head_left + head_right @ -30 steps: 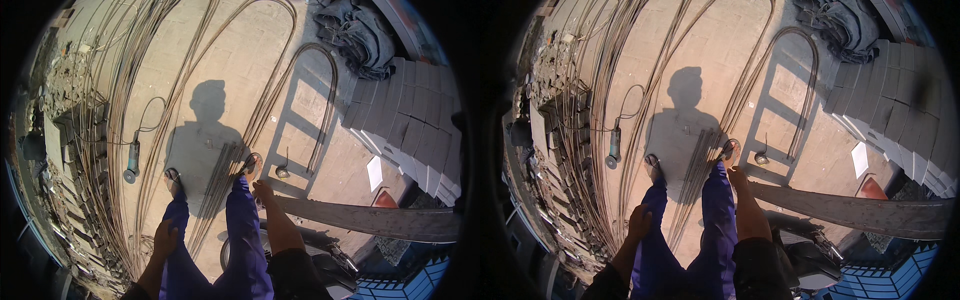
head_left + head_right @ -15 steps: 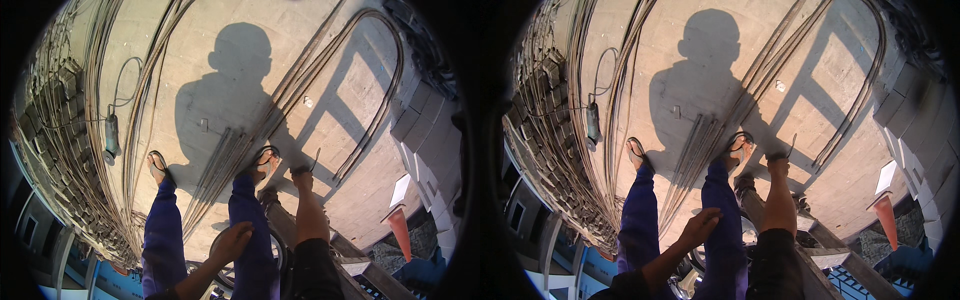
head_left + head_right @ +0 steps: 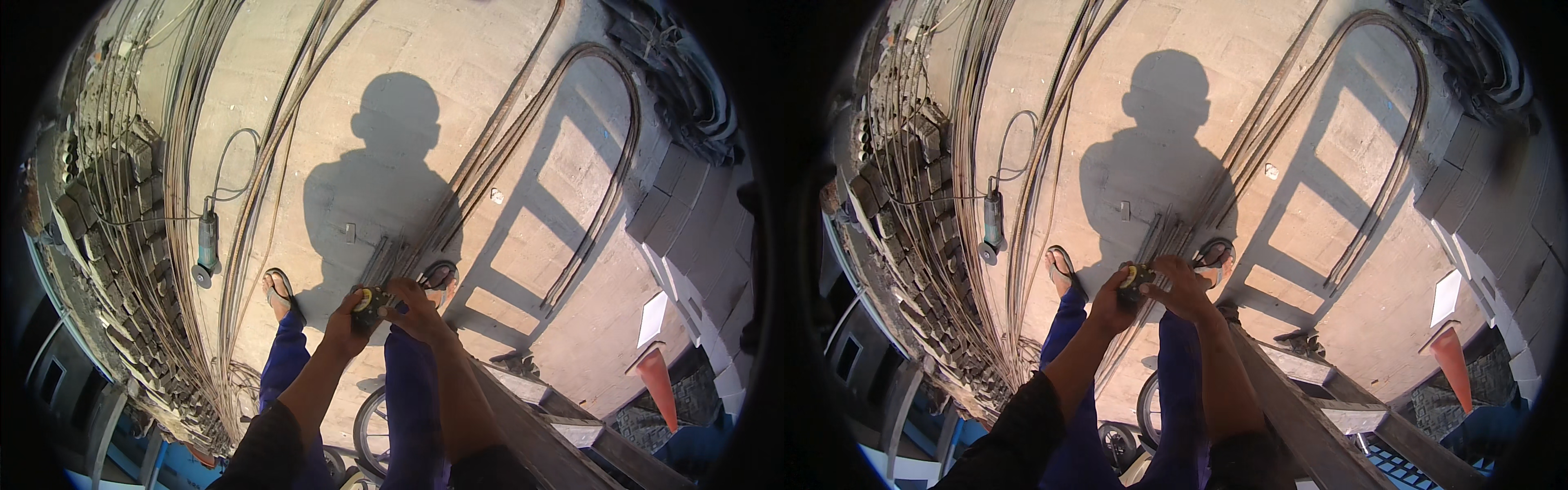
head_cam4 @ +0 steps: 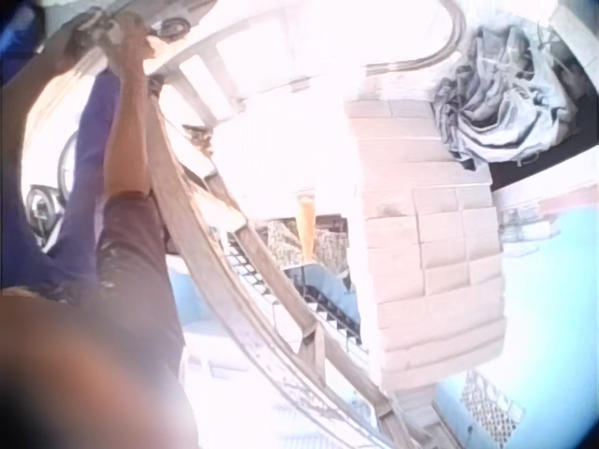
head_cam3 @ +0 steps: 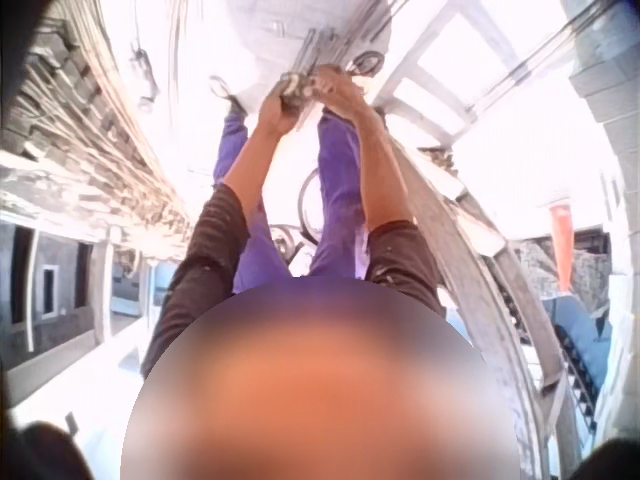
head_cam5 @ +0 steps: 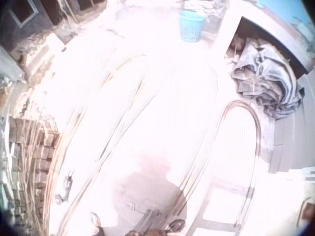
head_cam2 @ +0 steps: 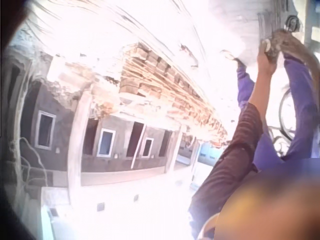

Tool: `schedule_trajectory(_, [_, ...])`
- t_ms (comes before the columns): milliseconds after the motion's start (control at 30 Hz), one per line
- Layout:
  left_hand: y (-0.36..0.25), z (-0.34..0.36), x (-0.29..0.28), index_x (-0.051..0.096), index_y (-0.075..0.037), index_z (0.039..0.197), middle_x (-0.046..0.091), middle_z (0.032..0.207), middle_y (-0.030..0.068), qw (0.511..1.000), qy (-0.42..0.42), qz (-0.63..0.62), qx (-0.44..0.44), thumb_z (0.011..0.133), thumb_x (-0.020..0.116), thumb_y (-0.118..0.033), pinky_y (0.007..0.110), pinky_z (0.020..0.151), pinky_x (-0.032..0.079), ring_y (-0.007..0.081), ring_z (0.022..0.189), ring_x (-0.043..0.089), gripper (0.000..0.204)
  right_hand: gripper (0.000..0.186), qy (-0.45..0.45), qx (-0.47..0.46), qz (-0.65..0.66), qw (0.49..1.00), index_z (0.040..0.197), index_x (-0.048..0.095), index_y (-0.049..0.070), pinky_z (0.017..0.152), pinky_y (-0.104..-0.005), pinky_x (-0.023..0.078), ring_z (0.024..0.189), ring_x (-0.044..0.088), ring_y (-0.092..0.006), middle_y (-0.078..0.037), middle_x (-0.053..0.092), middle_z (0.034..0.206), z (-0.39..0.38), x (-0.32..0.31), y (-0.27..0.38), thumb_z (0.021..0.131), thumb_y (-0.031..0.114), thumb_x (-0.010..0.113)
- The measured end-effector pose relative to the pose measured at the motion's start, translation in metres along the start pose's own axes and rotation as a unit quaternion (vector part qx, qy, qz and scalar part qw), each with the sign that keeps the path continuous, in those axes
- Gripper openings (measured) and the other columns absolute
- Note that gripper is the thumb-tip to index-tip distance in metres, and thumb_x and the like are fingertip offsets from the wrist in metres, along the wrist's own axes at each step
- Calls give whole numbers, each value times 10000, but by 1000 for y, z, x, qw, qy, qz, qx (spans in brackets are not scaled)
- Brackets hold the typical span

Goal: The person measures and cuts metal rods using a tape measure and an angle grinder. They align the rods, mark measurements, and cut them to size.

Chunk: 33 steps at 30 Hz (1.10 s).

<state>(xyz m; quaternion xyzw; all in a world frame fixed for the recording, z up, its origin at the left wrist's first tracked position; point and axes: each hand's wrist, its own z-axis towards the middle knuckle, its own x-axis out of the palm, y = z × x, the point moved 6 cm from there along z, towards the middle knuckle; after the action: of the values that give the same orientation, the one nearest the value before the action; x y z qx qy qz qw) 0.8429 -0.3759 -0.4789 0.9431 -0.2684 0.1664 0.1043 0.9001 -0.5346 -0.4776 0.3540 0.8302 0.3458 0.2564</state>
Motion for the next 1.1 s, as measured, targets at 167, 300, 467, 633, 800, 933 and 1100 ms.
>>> schedule_trajectory(167, [-45, -46, -38, 387, -132, 1482, 642, 1224, 165, 990, -84, 86, 73, 998, 628, -46, 446, 939, 604, 289, 1102, 689, 548, 505, -388, 166, -126, 898, 1485, 475, 104, 1048, -494, 478, 1289, 555, -431, -220, 491, 1438, 82, -141, -76, 999, 170, 597])
schedule_trajectory(300, [-30, -104, -82, 384, -117, 1495, 626, 1209, 160, 976, -139, 163, 28, 978, 641, -15, 389, 875, 635, 252, 1059, 708, 587, 408, -324, 222, -262, 881, 1411, 505, 95, 1010, -522, 521, 1208, 604, -445, -244, 515, 1374, 123, -190, -111, 1003, 97, 508])
schedule_trajectory(467, [33, -165, -131, 364, -119, 1533, 581, 1271, 184, 967, -171, 180, -60, 981, 635, -51, 400, 903, 634, 276, 1102, 698, 618, 444, -300, 248, -215, 896, 1272, 591, 48, 940, -516, 537, 1099, 668, -445, -255, 651, 1236, 85, -168, -118, 887, 255, 669])
schedule_trajectory(633, [86, -235, -77, 355, -166, 1566, 543, 1381, 172, 990, -39, 91, -99, 978, 514, -67, 483, 1063, 544, 310, 1247, 629, 617, 313, -200, 257, -128, 937, 1110, 680, 35, 899, -487, 544, 1011, 719, -391, -220, 744, 1048, -22, -52, -54, 932, 290, 648])
schedule_trajectory(800, [91, -320, 15, 239, -229, 1658, 485, 1472, 108, 964, 73, 244, -76, 1082, 541, -348, 438, 1110, 503, 238, 1315, 553, 661, 347, 56, 339, 144, 928, 1270, 618, 12, 734, -359, 592, 870, 691, -226, -153, 628, 1088, -144, 34, 48, 1018, 199, 471])
schedule_trajectory(933, [47, -390, 61, 321, -154, 1614, 515, 1442, 137, 946, 117, 302, 26, 1006, 640, -487, 445, 1047, 537, 263, 1290, 572, 764, 357, 134, 292, 273, 907, 1287, 656, 40, 803, -329, 551, 865, 680, -231, -111, 688, 1038, -177, 8, 133, 1019, 248, 546])
schedule_trajectory(1100, [-42, -485, 60, 338, -131, 1605, 519, 1441, 148, 924, 153, 339, 95, 965, 666, -550, 449, 1029, 537, 269, 1300, 565, 832, 294, 92, 129, 32, 987, 1197, 695, 102, 646, -360, 584, 784, 685, -248, -91, 689, 822, -143, -93, 289, 1035, 317, 576])
